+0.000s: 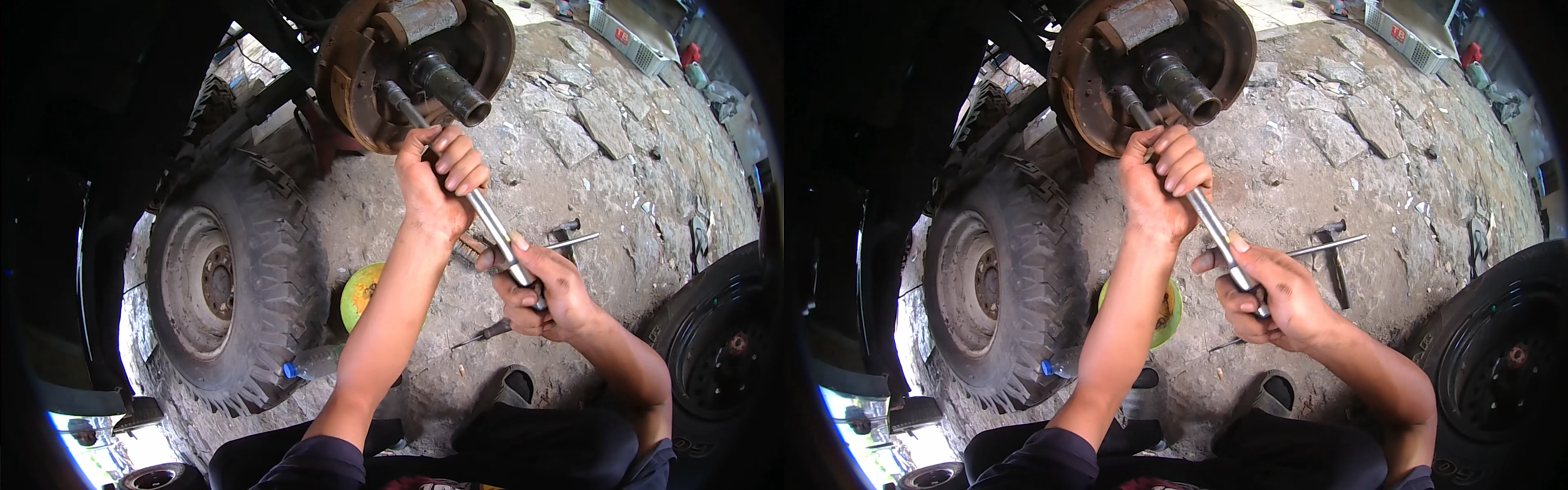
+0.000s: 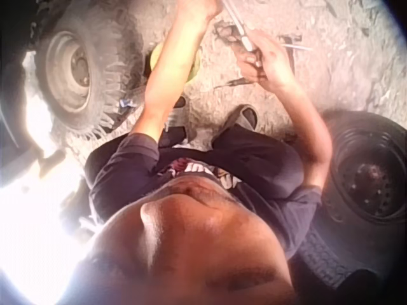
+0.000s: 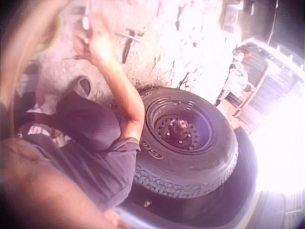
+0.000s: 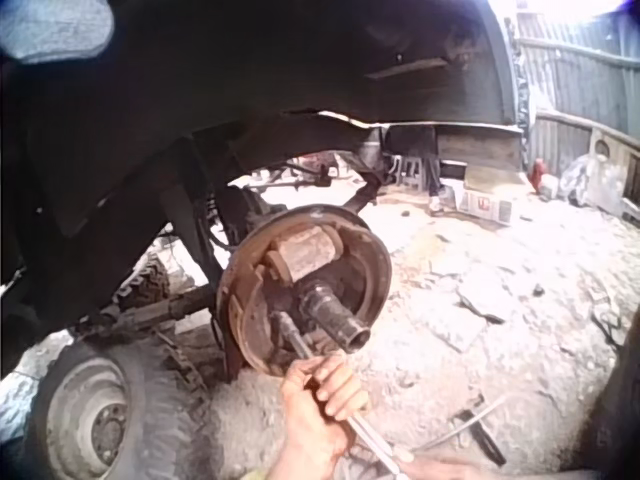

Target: The person cleans a metal component in a bowl using a brush and then uses a socket wrench and a hammer to secure parts onto a wheel hub.

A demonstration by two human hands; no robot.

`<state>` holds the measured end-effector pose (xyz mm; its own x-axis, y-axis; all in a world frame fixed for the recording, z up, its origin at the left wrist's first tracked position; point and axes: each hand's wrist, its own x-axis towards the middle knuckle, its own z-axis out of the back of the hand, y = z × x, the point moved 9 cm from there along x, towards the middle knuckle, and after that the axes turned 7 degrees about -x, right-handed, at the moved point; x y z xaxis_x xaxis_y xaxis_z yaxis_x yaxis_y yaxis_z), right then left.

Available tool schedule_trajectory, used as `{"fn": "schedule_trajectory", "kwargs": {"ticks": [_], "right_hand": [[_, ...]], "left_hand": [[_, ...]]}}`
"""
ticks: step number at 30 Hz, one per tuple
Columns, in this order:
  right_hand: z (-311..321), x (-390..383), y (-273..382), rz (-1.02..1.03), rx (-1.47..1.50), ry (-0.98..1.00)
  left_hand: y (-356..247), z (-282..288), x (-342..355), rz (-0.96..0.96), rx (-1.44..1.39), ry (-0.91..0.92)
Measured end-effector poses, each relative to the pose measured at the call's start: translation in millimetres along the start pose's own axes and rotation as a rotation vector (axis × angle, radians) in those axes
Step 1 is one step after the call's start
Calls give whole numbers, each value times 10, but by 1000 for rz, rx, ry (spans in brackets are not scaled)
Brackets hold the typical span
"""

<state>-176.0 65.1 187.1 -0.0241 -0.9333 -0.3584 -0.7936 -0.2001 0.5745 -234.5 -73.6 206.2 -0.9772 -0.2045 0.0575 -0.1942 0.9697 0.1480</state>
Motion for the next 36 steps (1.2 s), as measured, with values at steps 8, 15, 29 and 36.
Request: {"fn": "schedule_trajectory", "kwargs": {"ticks": [8,15,29,36], "right_hand": [[-245,-147,445,276,-1362,-415],[25,-31,20,80,-74,-103],[-70,-144,269,176,-426,-269],[26,-314,546,327,-953,-530]], "left_hand": [[-50,-43,41,2,-31,7],[-85,-42,38,-85,83,239],[-269,119,-252,-248,309,39],[-300,56,-420,-338,1072,-353]]}}
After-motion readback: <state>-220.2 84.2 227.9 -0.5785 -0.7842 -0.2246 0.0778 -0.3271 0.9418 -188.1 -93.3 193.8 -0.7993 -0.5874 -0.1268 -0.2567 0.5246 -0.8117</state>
